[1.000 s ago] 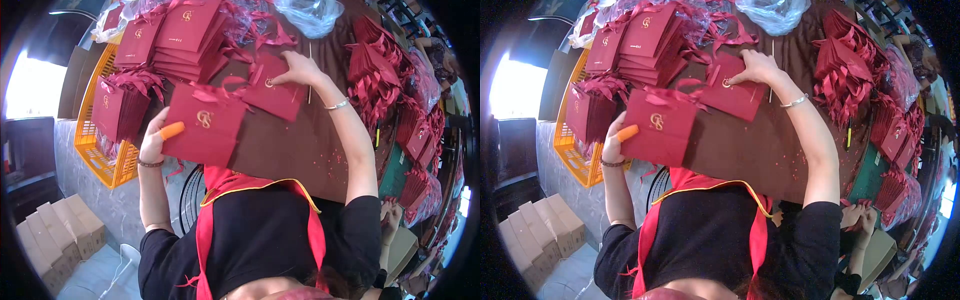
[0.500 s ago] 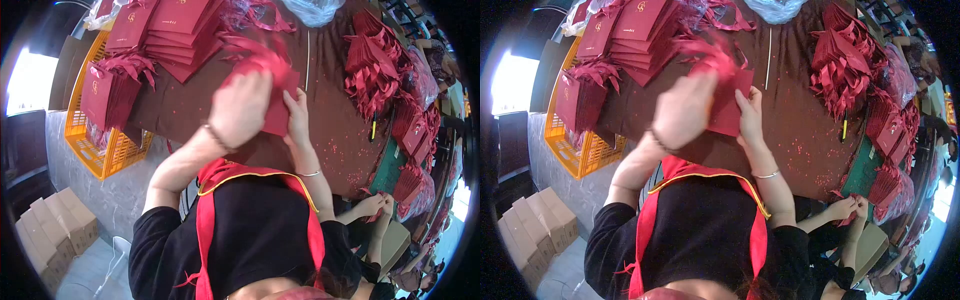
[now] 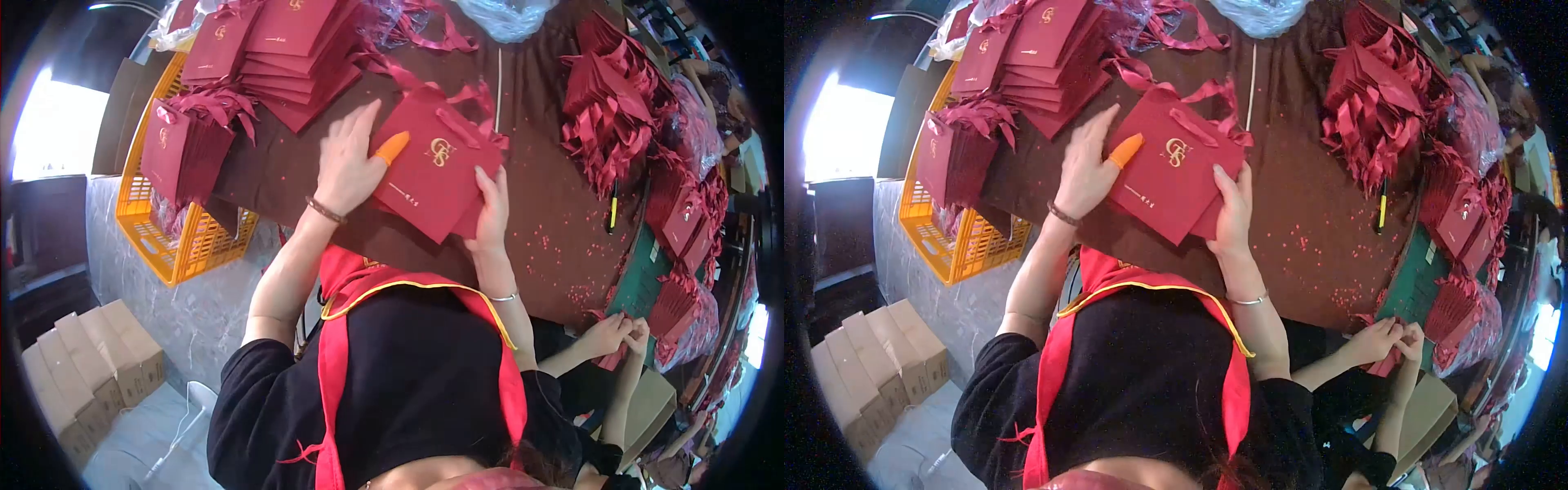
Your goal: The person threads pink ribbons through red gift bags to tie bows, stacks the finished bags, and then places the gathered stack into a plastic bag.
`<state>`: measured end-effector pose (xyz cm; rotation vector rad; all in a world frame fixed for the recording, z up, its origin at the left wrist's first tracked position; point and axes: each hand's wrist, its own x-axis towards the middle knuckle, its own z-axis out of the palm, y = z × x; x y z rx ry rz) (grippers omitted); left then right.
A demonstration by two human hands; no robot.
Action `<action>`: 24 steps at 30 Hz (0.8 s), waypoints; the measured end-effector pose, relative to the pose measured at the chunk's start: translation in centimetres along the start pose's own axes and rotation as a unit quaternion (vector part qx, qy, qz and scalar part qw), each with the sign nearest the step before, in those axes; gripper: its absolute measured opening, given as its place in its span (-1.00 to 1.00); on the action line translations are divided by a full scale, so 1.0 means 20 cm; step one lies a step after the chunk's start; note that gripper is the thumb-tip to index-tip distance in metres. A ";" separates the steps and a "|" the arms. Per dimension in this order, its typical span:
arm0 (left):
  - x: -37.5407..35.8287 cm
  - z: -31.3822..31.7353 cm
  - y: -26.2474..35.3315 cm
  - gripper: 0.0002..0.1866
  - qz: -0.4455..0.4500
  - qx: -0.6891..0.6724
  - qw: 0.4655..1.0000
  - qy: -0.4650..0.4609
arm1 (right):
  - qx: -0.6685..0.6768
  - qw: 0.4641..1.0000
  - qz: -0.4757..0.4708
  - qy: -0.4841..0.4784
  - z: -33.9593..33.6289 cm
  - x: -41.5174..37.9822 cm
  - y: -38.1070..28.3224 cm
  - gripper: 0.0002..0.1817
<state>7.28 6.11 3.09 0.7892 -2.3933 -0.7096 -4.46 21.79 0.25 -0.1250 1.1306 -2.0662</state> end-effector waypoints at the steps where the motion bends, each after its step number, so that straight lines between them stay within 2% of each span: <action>1: 0.01 -0.01 -0.04 -0.47 -0.034 -0.088 0.995 -0.034 | 0.014 1.000 -0.005 -0.004 0.00 0.00 0.00 -0.58; 2: -0.02 -0.02 -0.03 -0.43 -0.144 -0.234 0.950 -0.147 | 0.034 0.999 -0.014 0.008 0.00 -0.01 0.00 -0.56; 3: -0.04 -0.01 -0.02 -0.42 -0.139 -0.308 0.928 -0.156 | 0.056 0.998 -0.023 0.019 0.02 -0.01 0.01 -0.54; 5: -0.10 0.07 -0.01 -0.36 -0.134 -0.294 0.940 -0.113 | 0.012 0.998 -0.050 0.026 0.05 -0.02 0.00 -0.52; 6: -0.10 0.06 0.01 -0.37 -0.162 -0.375 0.905 -0.117 | 0.008 0.998 -0.061 0.017 0.05 -0.02 0.00 -0.52; 7: -0.10 0.09 0.00 -0.39 -0.156 -0.390 0.901 -0.103 | -0.007 0.995 -0.096 0.011 0.08 -0.02 -0.01 -0.56; 8: -0.12 0.09 -0.02 -0.41 -0.188 -0.442 0.869 -0.115 | -0.003 0.996 -0.095 0.001 0.10 -0.02 -0.01 -0.56; 10: -0.11 0.00 0.03 -0.45 -0.236 -0.550 0.788 -0.145 | -0.080 0.991 -0.105 -0.006 0.09 -0.03 -0.04 -0.59; 13: -0.11 0.00 -0.05 -0.47 -0.192 -0.516 0.822 -0.149 | -0.081 0.992 -0.101 -0.001 0.10 -0.03 -0.03 -0.54; 16: -0.11 0.01 -0.09 -0.47 -0.205 -0.490 0.830 -0.166 | -0.059 0.994 -0.090 0.008 0.10 -0.01 -0.04 -0.49; 17: -0.11 0.00 -0.09 -0.50 -0.190 -0.510 0.816 -0.195 | -0.035 0.996 -0.077 0.019 0.10 0.00 -0.05 -0.48; 18: -0.10 -0.02 -0.08 -0.50 -0.189 -0.511 0.816 -0.193 | -0.034 0.995 -0.090 -0.004 0.10 0.02 -0.06 -0.60; 20: -0.08 -0.07 -0.07 -0.48 -0.151 -0.379 0.880 -0.243 | -0.033 0.997 -0.071 0.004 0.06 0.06 -0.05 -0.67; 21: -0.08 -0.09 -0.05 -0.48 -0.152 -0.379 0.881 -0.239 | -0.030 0.998 -0.052 0.015 0.06 0.06 -0.04 -0.74; 22: -0.06 -0.11 -0.03 -0.53 -0.128 -0.358 0.900 -0.213 | -0.021 0.997 -0.071 0.029 0.10 0.06 -0.05 -0.84; 23: -0.05 -0.12 -0.02 -0.59 -0.100 -0.336 0.917 -0.188 | -0.021 0.997 -0.075 0.028 0.12 0.07 -0.04 -0.84; 24: -0.04 -0.13 -0.03 -0.58 -0.121 -0.339 0.910 -0.204 | -0.043 0.995 -0.085 0.021 0.14 0.09 -0.03 -0.86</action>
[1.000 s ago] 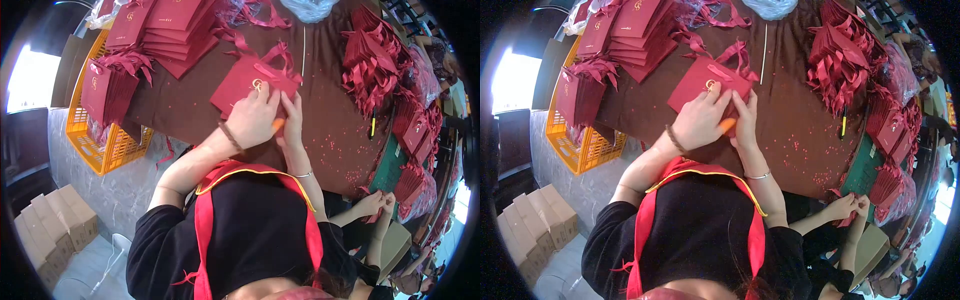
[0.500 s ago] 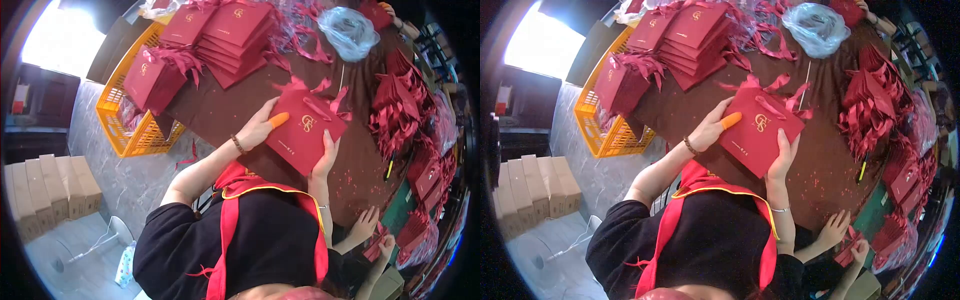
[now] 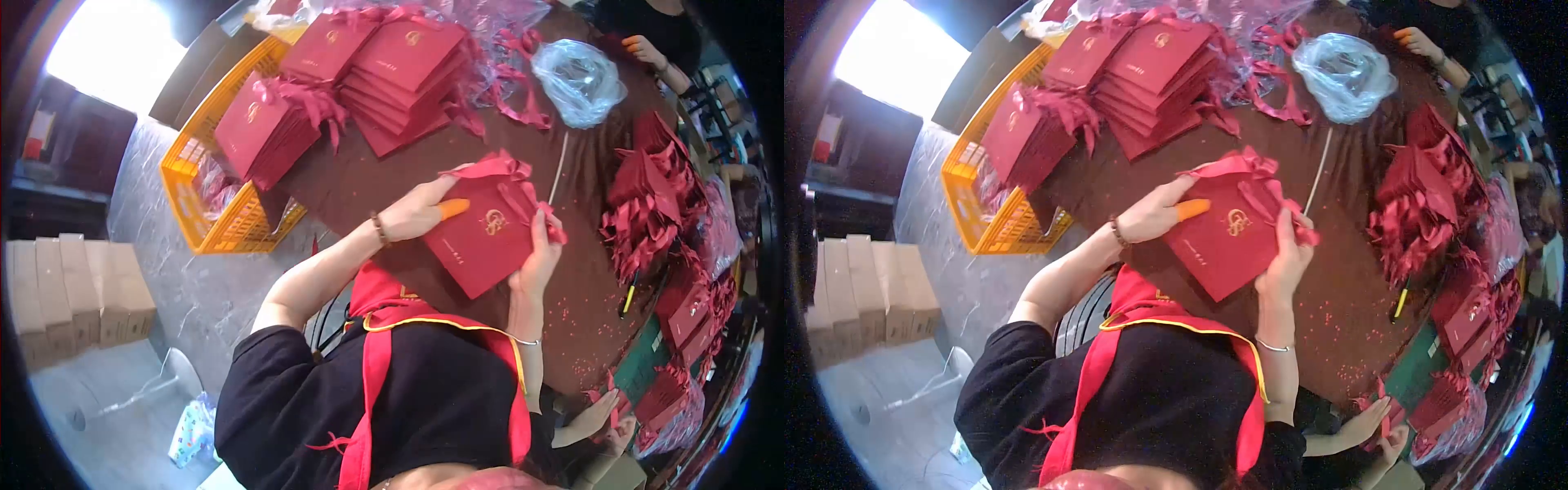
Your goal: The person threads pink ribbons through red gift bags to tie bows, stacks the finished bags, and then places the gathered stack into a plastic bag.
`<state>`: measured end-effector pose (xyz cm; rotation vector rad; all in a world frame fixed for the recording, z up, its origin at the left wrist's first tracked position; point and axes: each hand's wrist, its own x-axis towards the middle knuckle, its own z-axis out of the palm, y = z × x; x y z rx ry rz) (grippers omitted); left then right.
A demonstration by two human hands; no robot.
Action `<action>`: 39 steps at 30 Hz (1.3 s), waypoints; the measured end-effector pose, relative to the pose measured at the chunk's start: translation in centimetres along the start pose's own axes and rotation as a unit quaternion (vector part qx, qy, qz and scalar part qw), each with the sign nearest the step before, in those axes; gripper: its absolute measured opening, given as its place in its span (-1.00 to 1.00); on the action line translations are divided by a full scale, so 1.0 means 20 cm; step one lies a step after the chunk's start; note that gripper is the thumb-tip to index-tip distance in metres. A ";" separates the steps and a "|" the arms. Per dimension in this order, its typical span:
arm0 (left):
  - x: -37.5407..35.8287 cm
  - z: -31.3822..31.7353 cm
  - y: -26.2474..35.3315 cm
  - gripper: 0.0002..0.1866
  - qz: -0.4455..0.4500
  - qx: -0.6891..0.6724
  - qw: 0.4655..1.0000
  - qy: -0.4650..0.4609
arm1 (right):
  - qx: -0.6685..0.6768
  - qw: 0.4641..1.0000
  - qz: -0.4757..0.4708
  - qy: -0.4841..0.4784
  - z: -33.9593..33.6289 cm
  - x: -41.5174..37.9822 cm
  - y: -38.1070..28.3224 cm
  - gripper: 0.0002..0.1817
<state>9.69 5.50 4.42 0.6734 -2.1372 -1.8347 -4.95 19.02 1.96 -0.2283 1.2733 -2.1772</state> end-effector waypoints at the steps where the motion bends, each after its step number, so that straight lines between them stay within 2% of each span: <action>1: 0.01 -0.03 0.00 -0.58 -0.019 -0.007 1.000 -0.015 | -0.021 1.000 -0.019 -0.005 0.01 0.02 -0.01 -0.87; 2: 0.01 -0.05 0.00 -0.53 -0.018 -0.052 0.998 -0.028 | -0.012 1.000 0.019 0.020 0.04 0.01 -0.02 -0.85; 4: 0.05 -0.07 0.01 -0.56 0.025 -0.157 0.987 -0.005 | 0.026 0.999 0.022 -0.020 0.05 0.05 0.02 -0.85; 5: 0.06 -0.10 0.01 -0.58 0.034 -0.139 0.990 -0.007 | 0.015 1.000 0.024 -0.008 0.10 0.06 0.00 -0.84; 6: 0.06 -0.16 0.10 -0.56 -0.019 -0.138 0.990 -0.016 | 0.026 0.998 0.035 -0.039 0.11 0.09 0.01 -0.82; 7: 0.08 -0.20 0.12 -0.55 -0.037 -0.149 0.988 -0.005 | 0.012 0.999 0.004 -0.053 0.16 0.11 0.00 -0.77; 8: 0.10 -0.26 0.14 -0.54 0.002 -0.101 0.995 0.014 | 0.004 0.996 -0.013 -0.088 0.20 0.13 0.00 -0.65; 9: 0.11 -0.32 0.21 -0.57 -0.018 -0.076 0.997 0.023 | -0.004 0.992 -0.025 -0.125 0.24 0.15 -0.01 -0.52; 10: 0.16 -0.45 0.13 -0.61 -0.002 -0.002 0.999 0.043 | -0.018 0.988 -0.043 -0.148 0.29 0.16 -0.02 -0.41; 11: 0.19 -0.54 0.16 -0.64 0.042 -0.007 0.997 0.067 | -0.031 0.983 -0.058 -0.172 0.33 0.16 -0.03 -0.30; 12: 0.20 -0.59 0.28 -0.64 0.035 -0.053 0.993 0.098 | -0.002 0.982 -0.011 -0.186 0.37 0.15 -0.05 -0.20; 13: 0.27 -0.71 0.25 -0.63 0.076 -0.086 0.988 0.108 | 0.000 0.982 -0.005 -0.190 0.39 0.16 -0.03 -0.20; 15: 0.37 -0.85 0.34 -0.56 0.028 -0.210 0.967 0.144 | -0.033 0.983 0.004 -0.183 0.45 0.17 0.02 -0.18; 17: 0.49 -1.00 0.32 -0.52 -0.010 -0.219 0.968 0.120 | -0.081 0.976 0.042 -0.200 0.50 0.23 0.11 -0.22; 20: 0.65 -1.13 0.19 -0.38 -0.005 -0.043 0.976 0.213 | -0.120 0.966 0.090 -0.210 0.58 0.39 0.20 -0.22; 21: 0.65 -1.12 0.19 -0.35 -0.045 -0.047 0.976 0.208 | -0.134 0.960 0.109 -0.220 0.61 0.44 0.22 -0.20; 22: 0.72 -1.19 0.09 -0.37 -0.035 0.024 0.976 0.215 | -0.167 0.959 0.101 -0.205 0.63 0.49 0.25 -0.11; 23: 0.78 -1.26 -0.01 -0.38 -0.026 0.093 0.970 0.221 | -0.156 0.958 0.138 -0.196 0.65 0.53 0.28 -0.08; 24: 0.76 -1.23 0.01 -0.40 -0.016 0.082 0.976 0.202 | -0.144 0.956 0.175 -0.187 0.67 0.58 0.29 -0.04; 25: 0.75 -1.20 0.05 -0.42 -0.030 0.068 0.980 0.184 | -0.137 0.950 0.183 -0.214 0.69 0.62 0.29 0.06; 27: 0.73 -1.17 0.14 -0.49 -0.040 0.083 0.987 0.133 | -0.165 0.954 0.175 -0.179 0.76 0.67 0.29 0.12; 29: 0.72 -1.13 0.18 -0.47 -0.022 0.123 0.979 0.164 | -0.171 0.957 0.172 -0.159 0.84 0.70 0.24 0.07; 30: 0.77 -1.21 0.12 -0.40 -0.036 0.164 0.976 0.137 | -0.151 0.958 0.179 -0.163 0.87 0.72 0.25 0.04; 32: 0.77 -1.20 0.11 -0.38 -0.042 0.194 0.970 0.141 | -0.149 0.956 0.201 -0.156 0.91 0.82 0.31 0.03; 33: 0.77 -1.18 0.11 -0.35 -0.046 0.221 0.963 0.145 | -0.127 0.964 0.176 -0.155 0.94 0.83 0.33 0.06; 34: 0.75 -1.16 0.13 -0.32 -0.069 0.171 0.977 0.112 | -0.105 0.971 0.152 -0.153 0.96 0.84 0.36 0.09; 35: 0.74 -1.16 0.13 -0.32 -0.077 0.168 0.978 0.095 | -0.100 0.973 0.186 -0.096 0.96 0.83 0.38 0.13; 36: 0.74 -1.17 0.11 -0.32 -0.087 0.165 0.979 0.079 | -0.101 0.972 0.190 -0.097 0.96 0.82 0.40 0.13; 37: 0.74 -1.14 0.07 -0.39 -0.059 0.219 0.964 0.140 | -0.073 0.975 0.178 -0.109 0.95 0.81 0.41 0.13; 39: 0.74 -1.15 0.06 -0.43 -0.063 0.207 0.970 0.107 | -0.060 0.980 0.159 -0.101 0.93 0.77 0.43 0.09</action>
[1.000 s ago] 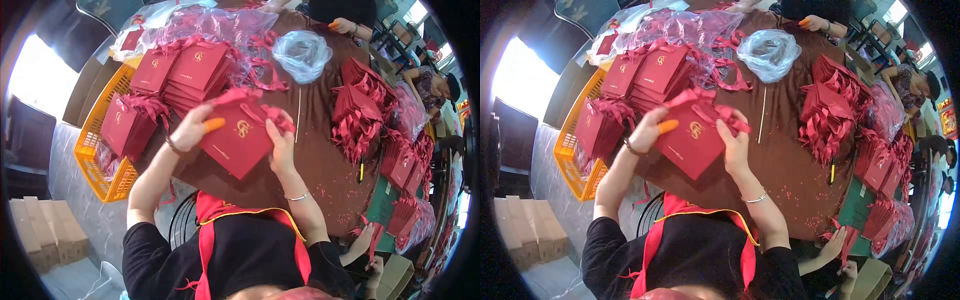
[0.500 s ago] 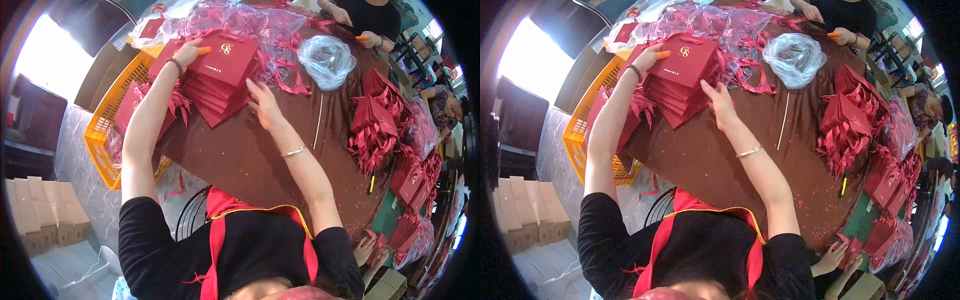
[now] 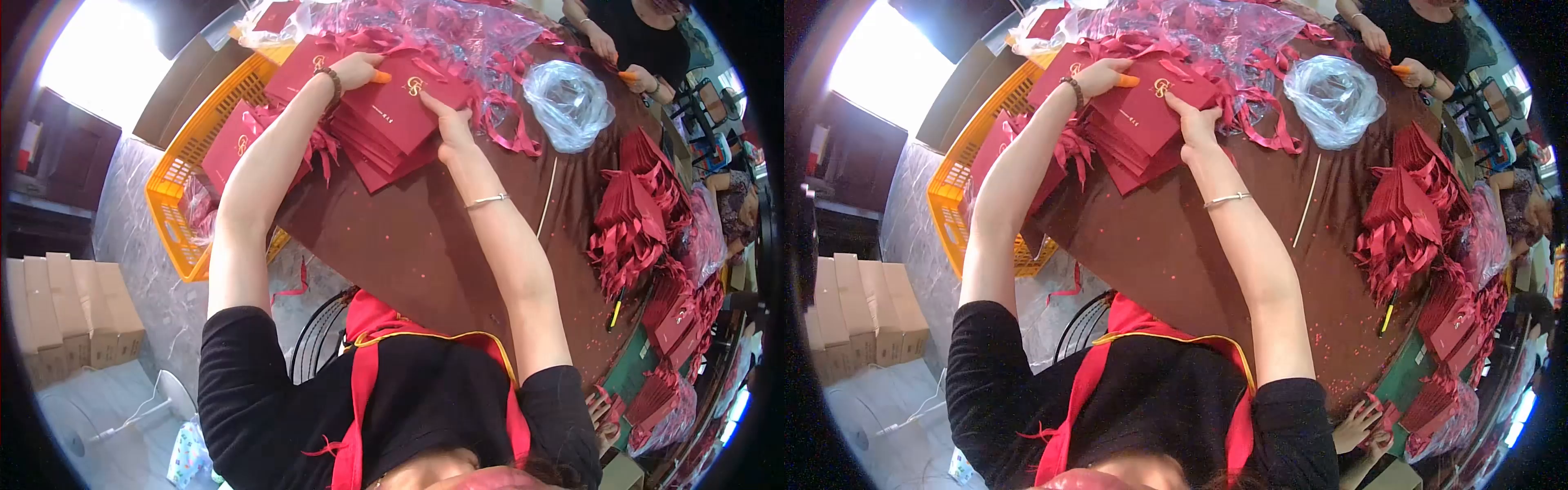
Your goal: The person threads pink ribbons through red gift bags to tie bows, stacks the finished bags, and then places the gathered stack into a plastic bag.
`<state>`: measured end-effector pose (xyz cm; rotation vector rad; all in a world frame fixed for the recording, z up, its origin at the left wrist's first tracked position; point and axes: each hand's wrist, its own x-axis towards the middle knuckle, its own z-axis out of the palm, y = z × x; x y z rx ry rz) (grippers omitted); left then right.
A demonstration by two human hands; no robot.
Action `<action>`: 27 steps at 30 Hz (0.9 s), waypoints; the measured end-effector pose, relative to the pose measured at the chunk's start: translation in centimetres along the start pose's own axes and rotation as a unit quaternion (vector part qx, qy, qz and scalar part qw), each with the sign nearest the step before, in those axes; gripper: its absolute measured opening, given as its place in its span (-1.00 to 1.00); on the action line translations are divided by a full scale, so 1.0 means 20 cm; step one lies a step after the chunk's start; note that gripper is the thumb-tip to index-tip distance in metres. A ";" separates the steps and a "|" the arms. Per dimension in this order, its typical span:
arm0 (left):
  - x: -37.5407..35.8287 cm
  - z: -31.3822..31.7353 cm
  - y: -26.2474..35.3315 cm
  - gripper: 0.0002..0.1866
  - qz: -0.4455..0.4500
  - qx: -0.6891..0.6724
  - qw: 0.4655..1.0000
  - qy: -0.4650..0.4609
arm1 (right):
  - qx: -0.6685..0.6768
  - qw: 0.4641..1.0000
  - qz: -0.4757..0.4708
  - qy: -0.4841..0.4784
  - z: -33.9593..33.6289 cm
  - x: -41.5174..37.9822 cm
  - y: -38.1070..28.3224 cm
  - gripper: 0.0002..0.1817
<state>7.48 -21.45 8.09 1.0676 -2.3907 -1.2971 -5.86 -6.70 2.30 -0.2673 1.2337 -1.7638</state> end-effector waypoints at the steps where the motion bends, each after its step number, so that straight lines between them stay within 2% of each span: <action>1: -0.01 0.00 0.01 -0.48 0.006 -0.009 0.999 -0.035 | 0.000 1.000 -0.004 -0.010 -0.01 -0.02 0.01 0.15; 2: -0.03 0.02 0.02 -0.53 0.008 0.016 1.000 -0.018 | 0.000 1.000 -0.008 -0.021 -0.02 -0.05 0.01 0.20; 3: -0.02 0.03 0.00 -0.53 0.003 0.013 1.000 -0.017 | -0.001 1.000 0.000 -0.021 -0.02 -0.07 0.01 0.17; 6: 0.02 0.05 0.00 -0.59 0.030 0.190 0.981 -0.017 | -0.020 0.999 -0.027 -0.033 -0.02 -0.12 0.00 0.15; 7: 0.03 0.07 -0.03 -0.59 0.048 0.189 0.981 -0.007 | -0.033 0.999 -0.033 -0.016 -0.04 -0.07 0.03 0.01; 9: 0.02 0.10 -0.03 -0.58 0.067 0.208 0.976 0.014 | -0.048 0.998 -0.036 0.004 -0.05 -0.07 0.04 -0.05; 10: 0.03 0.11 -0.07 -0.53 0.078 0.179 0.981 0.015 | -0.044 0.997 -0.043 -0.037 -0.06 -0.04 0.05 -0.13; 11: 0.03 0.13 -0.09 -0.49 0.090 0.149 0.985 0.017 | -0.044 0.997 -0.041 -0.039 -0.07 -0.04 0.06 -0.13; 12: 0.01 0.13 -0.05 -0.47 0.025 0.154 0.988 -0.013 | -0.049 0.998 -0.043 -0.028 -0.05 -0.10 0.02 -0.17; 13: -0.01 0.12 -0.04 -0.47 0.024 0.153 0.988 -0.013 | -0.052 0.997 -0.046 -0.016 -0.03 -0.14 0.00 -0.21; 15: -0.06 0.10 -0.01 -0.32 0.000 0.032 0.998 -0.050 | -0.044 0.998 -0.050 0.002 -0.02 -0.13 0.02 -0.27; 16: -0.10 0.08 0.02 -0.22 -0.053 -0.069 0.991 -0.105 | -0.054 0.997 -0.055 0.010 -0.02 -0.12 0.02 -0.30; 20: -0.10 0.12 -0.02 -0.19 -0.069 -0.038 0.993 -0.087 | -0.091 0.991 -0.095 0.004 -0.04 -0.15 0.05 -0.36; 21: -0.10 0.14 -0.05 -0.14 -0.034 -0.047 0.994 -0.092 | -0.130 0.987 -0.095 0.029 -0.06 -0.17 0.07 -0.34; 22: -0.09 0.15 -0.08 -0.10 0.002 -0.056 0.994 -0.098 | -0.127 0.987 -0.094 0.004 -0.10 -0.19 0.08 -0.12; 23: -0.08 0.16 -0.11 -0.05 -0.025 -0.056 0.992 -0.110 | -0.123 0.988 -0.094 -0.021 -0.14 -0.22 0.09 0.10; 25: -0.18 0.16 -0.04 -0.01 -0.022 -0.052 0.991 -0.123 | -0.016 0.999 -0.052 0.001 -0.11 -0.49 0.06 0.11; 26: -0.18 0.18 -0.07 0.01 -0.035 -0.101 0.983 -0.151 | 0.001 1.000 0.015 -0.020 -0.12 -0.61 0.06 0.05; 27: -0.18 0.18 -0.08 0.00 -0.046 -0.097 0.986 -0.131 | 0.019 0.997 0.060 -0.051 -0.14 -0.68 0.09 0.05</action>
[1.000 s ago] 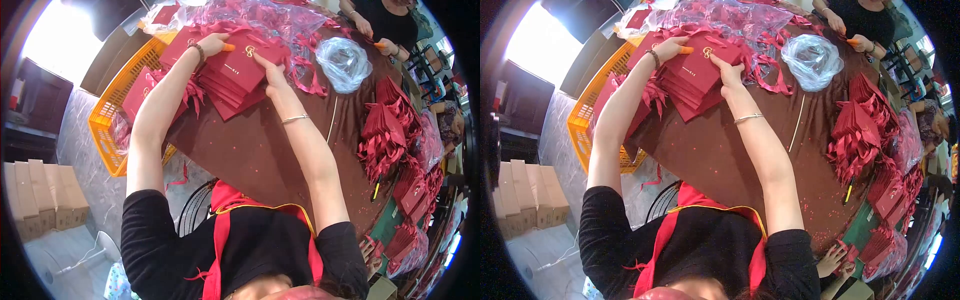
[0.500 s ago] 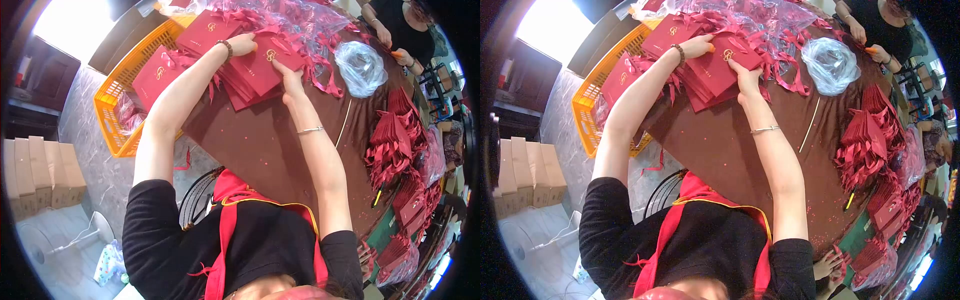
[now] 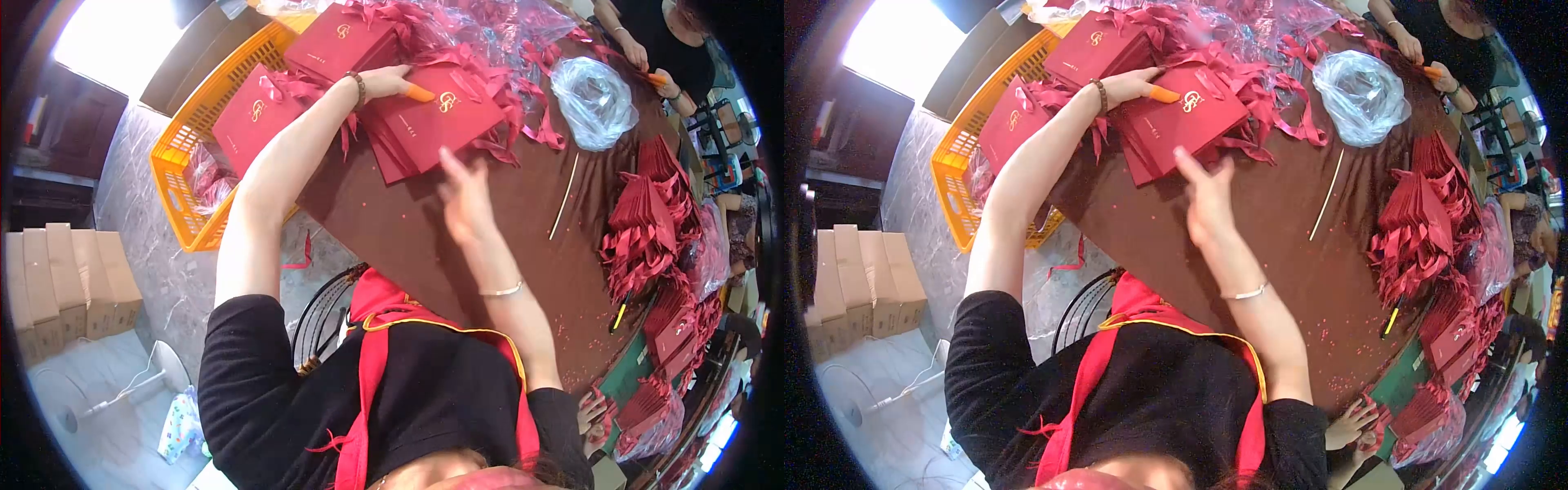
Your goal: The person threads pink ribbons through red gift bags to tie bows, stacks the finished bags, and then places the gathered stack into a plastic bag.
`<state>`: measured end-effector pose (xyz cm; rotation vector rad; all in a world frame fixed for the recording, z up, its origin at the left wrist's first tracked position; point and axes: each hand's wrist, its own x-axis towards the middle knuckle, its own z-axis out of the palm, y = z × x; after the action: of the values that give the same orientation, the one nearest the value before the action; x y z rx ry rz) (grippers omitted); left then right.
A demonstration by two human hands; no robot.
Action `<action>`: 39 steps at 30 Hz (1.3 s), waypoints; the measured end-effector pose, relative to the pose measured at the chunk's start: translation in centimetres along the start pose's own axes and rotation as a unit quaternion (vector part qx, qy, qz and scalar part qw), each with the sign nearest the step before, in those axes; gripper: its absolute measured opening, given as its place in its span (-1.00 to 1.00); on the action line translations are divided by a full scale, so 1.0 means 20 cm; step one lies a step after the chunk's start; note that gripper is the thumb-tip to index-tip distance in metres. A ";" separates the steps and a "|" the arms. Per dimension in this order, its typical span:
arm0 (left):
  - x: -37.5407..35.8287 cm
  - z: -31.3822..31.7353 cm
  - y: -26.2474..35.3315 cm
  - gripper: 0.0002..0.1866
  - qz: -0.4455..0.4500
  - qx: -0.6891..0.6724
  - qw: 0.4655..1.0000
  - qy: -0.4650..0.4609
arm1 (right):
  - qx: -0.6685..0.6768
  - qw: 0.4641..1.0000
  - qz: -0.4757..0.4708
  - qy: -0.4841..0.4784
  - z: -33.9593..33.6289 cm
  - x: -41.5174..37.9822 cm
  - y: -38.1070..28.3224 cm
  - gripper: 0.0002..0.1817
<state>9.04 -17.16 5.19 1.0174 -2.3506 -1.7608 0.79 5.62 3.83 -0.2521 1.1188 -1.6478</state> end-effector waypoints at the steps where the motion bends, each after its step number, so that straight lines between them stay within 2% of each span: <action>1: 0.00 0.01 -0.02 0.00 -0.011 0.002 1.000 0.019 | 0.009 0.996 0.085 -0.017 -0.04 -0.04 0.04 0.10; 2: 0.01 0.00 -0.02 0.01 -0.016 -0.026 0.999 -0.018 | 0.057 0.993 0.093 0.051 -0.06 -0.02 0.13 -0.01; 4: 0.00 0.04 -0.01 0.02 -0.019 -0.004 1.000 -0.006 | 0.094 0.993 0.073 0.021 -0.10 0.02 0.10 -0.22; 5: -0.01 0.05 0.00 0.05 -0.023 0.019 0.999 0.012 | 0.123 0.989 0.079 0.001 -0.13 0.05 0.09 -0.41; 6: 0.07 0.05 -0.10 0.09 0.005 0.000 1.000 0.000 | 0.131 0.989 0.073 0.001 -0.13 0.05 0.06 -0.42; 10: 0.02 0.21 -0.05 0.04 0.039 0.007 0.999 0.006 | 0.116 0.992 0.054 0.000 -0.22 0.05 -0.01 -0.58; 12: 0.01 0.26 -0.02 -0.04 0.010 -0.086 0.990 -0.107 | 0.113 0.992 0.046 0.029 -0.24 0.01 -0.04 -0.71; 13: -0.02 0.31 0.03 -0.14 0.021 -0.129 0.984 -0.121 | 0.115 0.992 0.042 0.034 -0.27 0.01 -0.04 -0.71; 16: -0.04 0.43 0.01 -0.20 0.048 -0.149 0.987 -0.021 | 0.122 0.992 0.012 0.033 -0.40 0.00 -0.03 -0.73; 18: -0.04 0.51 -0.02 0.01 0.103 -0.157 0.982 0.002 | 0.100 0.994 -0.013 0.035 -0.45 -0.04 -0.03 -0.78; 19: -0.08 0.54 0.00 0.05 0.112 -0.190 0.975 -0.008 | 0.089 0.994 -0.051 0.036 -0.46 -0.07 -0.03 -0.76; 21: -0.09 0.60 0.02 0.11 0.151 -0.136 0.979 0.028 | 0.100 0.993 -0.051 0.020 -0.55 -0.09 -0.02 -0.73; 23: -0.14 0.65 0.08 0.17 0.145 -0.180 0.973 0.014 | 0.114 0.992 -0.052 0.002 -0.61 -0.10 -0.02 -0.70; 25: -0.16 0.69 0.13 0.07 0.192 -0.205 0.960 0.005 | 0.099 0.994 -0.056 -0.010 -0.63 -0.14 -0.06 -0.60; 26: -0.17 0.69 0.17 0.07 0.166 -0.189 0.968 -0.019 | 0.102 0.993 -0.060 -0.008 -0.64 -0.16 -0.07 -0.60; 28: -0.17 0.71 0.23 0.05 0.173 -0.186 0.967 -0.031 | 0.104 0.989 -0.094 -0.038 -0.65 -0.20 -0.09 -0.54; 30: -0.16 0.74 0.30 0.04 0.179 -0.184 0.965 -0.048 | 0.098 0.990 -0.100 -0.022 -0.68 -0.21 -0.10 -0.51; 32: -0.15 0.77 0.40 -0.02 0.230 -0.014 0.973 0.012 | 0.113 0.988 -0.101 0.008 -0.71 -0.21 -0.12 -0.51; 34: -0.12 0.81 0.48 -0.15 0.296 0.138 0.943 0.070 | 0.116 0.984 -0.133 0.002 -0.73 -0.22 -0.10 -0.56; 35: -0.11 0.83 0.53 -0.15 0.302 0.143 0.941 0.059 | 0.134 0.985 -0.102 0.031 -0.74 -0.24 -0.09 -0.60; 36: -0.16 0.85 0.63 -0.18 0.306 0.229 0.922 0.062 | 0.154 0.984 -0.072 0.060 -0.75 -0.27 -0.07 -0.64; 37: -0.19 0.87 0.70 -0.21 0.310 0.314 0.895 0.064 | 0.139 0.990 -0.024 0.028 -0.79 -0.30 -0.01 -0.71; 38: -0.20 0.90 0.73 -0.25 0.333 0.364 0.866 0.074 | 0.087 0.996 0.004 0.001 -0.81 -0.36 0.07 -0.69; 39: -0.21 0.92 0.74 -0.23 0.347 0.409 0.842 0.061 | -0.040 0.999 0.008 -0.005 -0.70 -0.49 0.02 -0.66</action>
<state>-2.00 2.73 12.98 0.1592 -2.8608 -0.4148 -4.06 21.49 -0.53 -0.3028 1.1786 -1.5880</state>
